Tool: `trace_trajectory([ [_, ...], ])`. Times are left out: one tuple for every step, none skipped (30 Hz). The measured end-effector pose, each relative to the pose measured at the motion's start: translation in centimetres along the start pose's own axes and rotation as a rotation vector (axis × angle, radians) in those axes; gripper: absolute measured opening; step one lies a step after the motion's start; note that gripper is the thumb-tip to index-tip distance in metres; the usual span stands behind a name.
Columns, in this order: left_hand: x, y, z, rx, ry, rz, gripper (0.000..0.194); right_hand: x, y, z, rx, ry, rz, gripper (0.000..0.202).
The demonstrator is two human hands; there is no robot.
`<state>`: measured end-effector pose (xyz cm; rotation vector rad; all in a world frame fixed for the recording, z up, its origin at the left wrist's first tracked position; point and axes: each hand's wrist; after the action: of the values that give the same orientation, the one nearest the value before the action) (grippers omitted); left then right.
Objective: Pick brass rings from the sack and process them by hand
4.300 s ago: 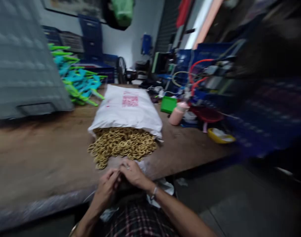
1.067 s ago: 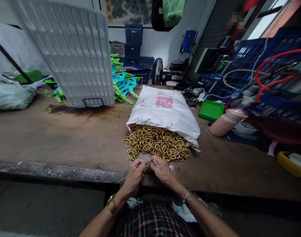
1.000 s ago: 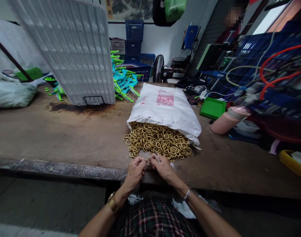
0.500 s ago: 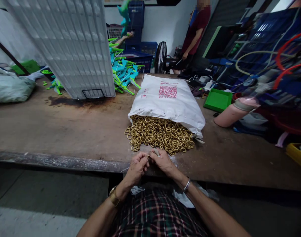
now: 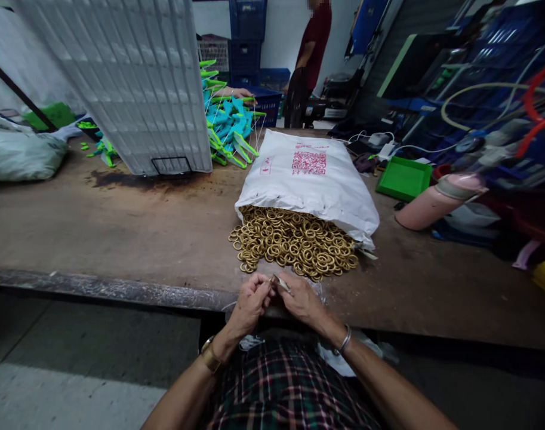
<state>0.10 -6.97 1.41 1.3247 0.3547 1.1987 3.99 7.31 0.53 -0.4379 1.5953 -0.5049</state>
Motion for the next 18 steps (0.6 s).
trace_trajectory([
  [0.0,0.1,0.0,0.011,0.001,-0.006,0.032,0.1,0.0,0.2,-0.034,-0.016,0.043,0.015],
  [0.1,0.1,0.0,0.022,0.001,-0.013,0.033,0.3,0.0,0.3,-0.053,-0.025,0.078,0.015],
  [0.1,0.2,0.0,0.033,0.0,-0.019,0.033,0.4,-0.1,0.3,-0.061,-0.03,0.109,0.015],
  [0.1,0.2,0.0,0.044,-0.002,-0.027,0.032,0.5,-0.1,0.3,-0.061,-0.031,0.139,0.015],
  [0.1,0.1,0.0,0.052,-0.004,-0.034,0.031,0.5,-0.1,0.3,-0.06,-0.033,0.168,0.016],
  [0.1,0.0,0.0,0.06,-0.008,-0.04,0.031,0.5,-0.2,0.2,-0.059,-0.035,0.194,0.017],
  [0.0,-0.1,0.0,0.065,-0.011,-0.045,0.03,0.5,-0.2,0.2,-0.06,-0.039,0.218,0.019],
  [0.0,-0.3,-0.1,0.072,-0.014,-0.046,0.03,0.4,-0.2,0.1,-0.062,-0.046,0.239,0.021],
  [-0.1,-0.5,-0.1,0.082,-0.016,-0.045,0.029,0.3,-0.2,0.1,-0.063,-0.056,0.258,0.022],
  [-0.2,-0.7,-0.2,0.095,-0.018,-0.047,0.029,0.2,-0.2,0.1,-0.063,-0.068,0.274,0.022],
  [-0.3,-0.9,-0.3,0.114,-0.018,-0.052,0.029,0.1,-0.3,0.1,-0.061,-0.085,0.287,0.023],
  [-0.4,-1.1,-0.4,0.134,-0.018,-0.062,0.029,0.0,-0.4,0.2,-0.057,-0.104,0.299,0.025],
  [-0.6,-1.3,-0.4,0.153,-0.018,-0.074,0.029,-0.1,-0.4,0.2,-0.051,-0.125,0.313,0.026],
  [-0.7,-1.4,-0.4,0.166,-0.019,-0.084,0.029,-0.1,-0.5,0.2,-0.046,-0.143,0.331,0.028],
  [-0.8,-1.3,-0.3,0.168,-0.021,-0.087,0.03,-0.1,-0.6,0.2,-0.043,-0.159,0.353,0.029],
  [-0.8,-1.2,-0.2,0.161,-0.025,-0.081,0.031,-0.2,-0.7,0.1,-0.036,-0.168,0.38,0.03],
  [-0.8,-1.0,0.1,0.145,-0.033,-0.068,0.031,-0.2,-0.8,0.0,-0.024,-0.17,0.406,0.03],
  [-0.8,-0.7,0.5,0.117,-0.044,-0.053,0.032,-0.2,-0.9,-0.2,-0.01,-0.169,0.427,0.029],
])
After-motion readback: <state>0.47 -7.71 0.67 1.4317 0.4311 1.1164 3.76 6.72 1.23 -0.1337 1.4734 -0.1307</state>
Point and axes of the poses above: each hand's wrist, its own z-axis away from the middle knuckle, its own x-axis out of the palm, y = z × x, and after that the axes turned 11 degrees about z, right-handed
